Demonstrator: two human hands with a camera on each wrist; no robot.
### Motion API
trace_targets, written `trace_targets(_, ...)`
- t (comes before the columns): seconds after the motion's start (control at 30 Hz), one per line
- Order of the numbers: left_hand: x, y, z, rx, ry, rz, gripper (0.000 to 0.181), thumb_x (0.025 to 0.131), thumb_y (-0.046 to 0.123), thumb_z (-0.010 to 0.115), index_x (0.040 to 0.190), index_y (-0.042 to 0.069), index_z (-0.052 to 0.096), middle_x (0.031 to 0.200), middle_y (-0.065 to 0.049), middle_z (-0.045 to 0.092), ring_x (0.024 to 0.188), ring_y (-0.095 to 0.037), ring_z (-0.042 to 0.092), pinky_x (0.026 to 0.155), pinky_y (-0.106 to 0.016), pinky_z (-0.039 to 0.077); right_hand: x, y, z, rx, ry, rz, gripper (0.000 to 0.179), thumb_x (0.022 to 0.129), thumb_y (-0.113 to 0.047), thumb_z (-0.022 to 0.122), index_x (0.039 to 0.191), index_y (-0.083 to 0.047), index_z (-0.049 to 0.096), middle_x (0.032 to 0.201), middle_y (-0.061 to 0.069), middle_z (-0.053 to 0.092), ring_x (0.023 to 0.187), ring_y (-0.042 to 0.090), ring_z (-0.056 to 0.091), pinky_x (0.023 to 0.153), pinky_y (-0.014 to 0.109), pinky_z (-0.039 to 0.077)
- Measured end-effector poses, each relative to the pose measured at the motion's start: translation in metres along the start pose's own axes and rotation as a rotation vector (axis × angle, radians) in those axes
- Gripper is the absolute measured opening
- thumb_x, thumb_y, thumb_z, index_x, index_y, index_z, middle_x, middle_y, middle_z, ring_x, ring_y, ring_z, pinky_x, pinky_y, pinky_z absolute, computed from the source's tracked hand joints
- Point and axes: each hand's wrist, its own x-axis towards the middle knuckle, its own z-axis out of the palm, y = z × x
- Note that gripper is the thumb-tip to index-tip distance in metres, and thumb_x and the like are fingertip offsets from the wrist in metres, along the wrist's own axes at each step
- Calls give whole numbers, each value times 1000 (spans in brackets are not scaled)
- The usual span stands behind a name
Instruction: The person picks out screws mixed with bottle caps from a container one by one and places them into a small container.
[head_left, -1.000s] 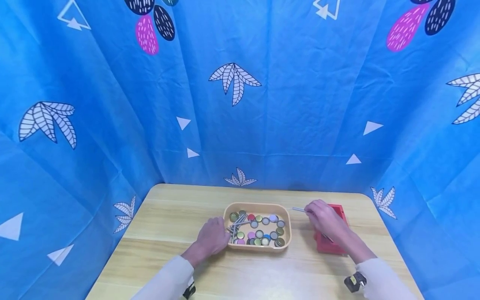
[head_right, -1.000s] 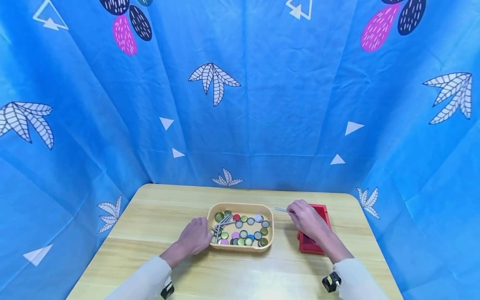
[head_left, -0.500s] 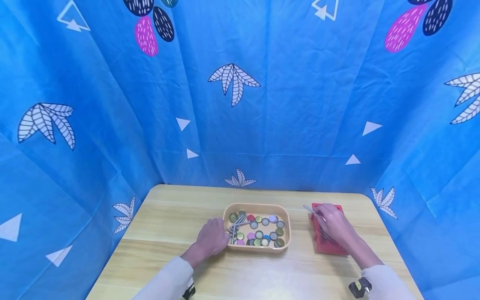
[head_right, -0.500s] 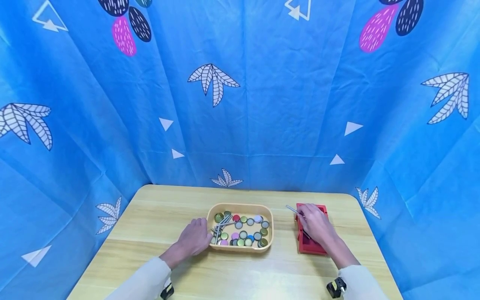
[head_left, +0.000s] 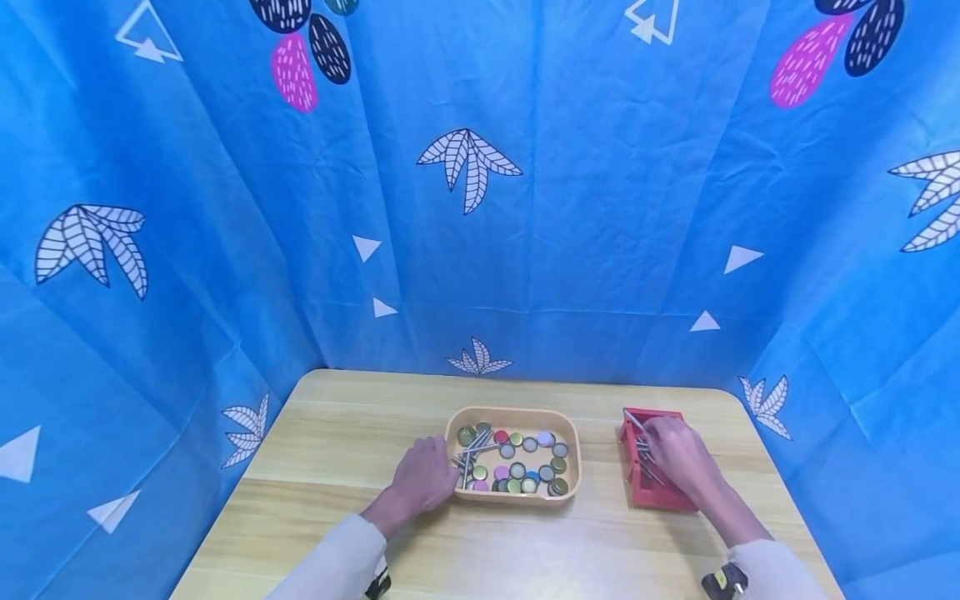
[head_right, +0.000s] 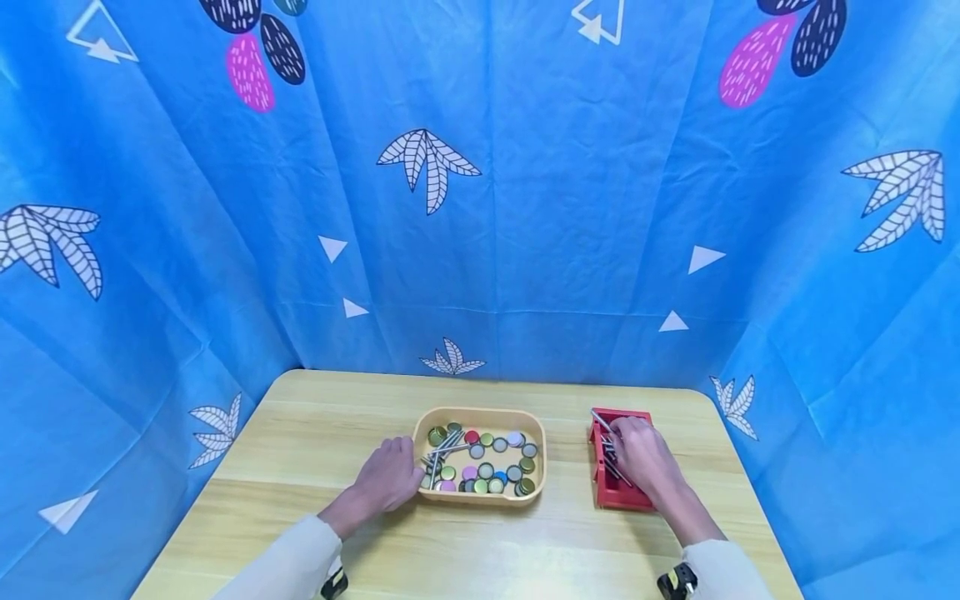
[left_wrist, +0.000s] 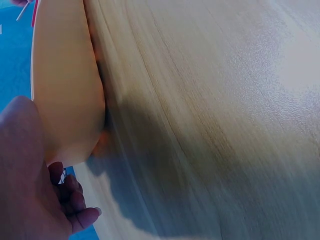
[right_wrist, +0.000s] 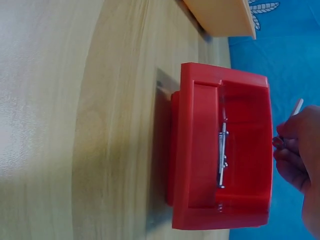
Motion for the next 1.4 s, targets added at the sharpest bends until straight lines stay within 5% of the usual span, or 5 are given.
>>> trace_targets(0.23,0,1,-2,-13,13,-1,23,85,22,55,93,1,55,81,-7,49,69,-20,43,62,-32,38,-4,1,0,-78,-70,63,13,90,0,67,100,7,71,89,23,72,84,37,71,78,53,61)
trace_targets(0.57,0,1,-3,-8,19,5,22,85,21,56,92,0,55,80,-8,49,69,-21,43,62,-33,38,-10,4,12,-334,-155,-58,23,77,2,79,97,9,69,82,21,67,77,31,65,74,47,63)
trace_targets(1.17,1,0,1,7,8,3,26,86,24,54,96,0,55,82,-8,49,72,-21,44,64,-34,39,-12,4,28,-363,-219,-63,26,70,3,87,91,4,71,79,18,67,73,29,63,66,42,62)
trace_targets(1.4,0,0,0,0,9,6,25,85,24,53,93,1,55,80,-7,49,70,-21,43,62,-33,38,-10,5,30,-363,-244,-51,29,69,-2,91,91,3,72,80,17,68,77,31,65,73,44,63)
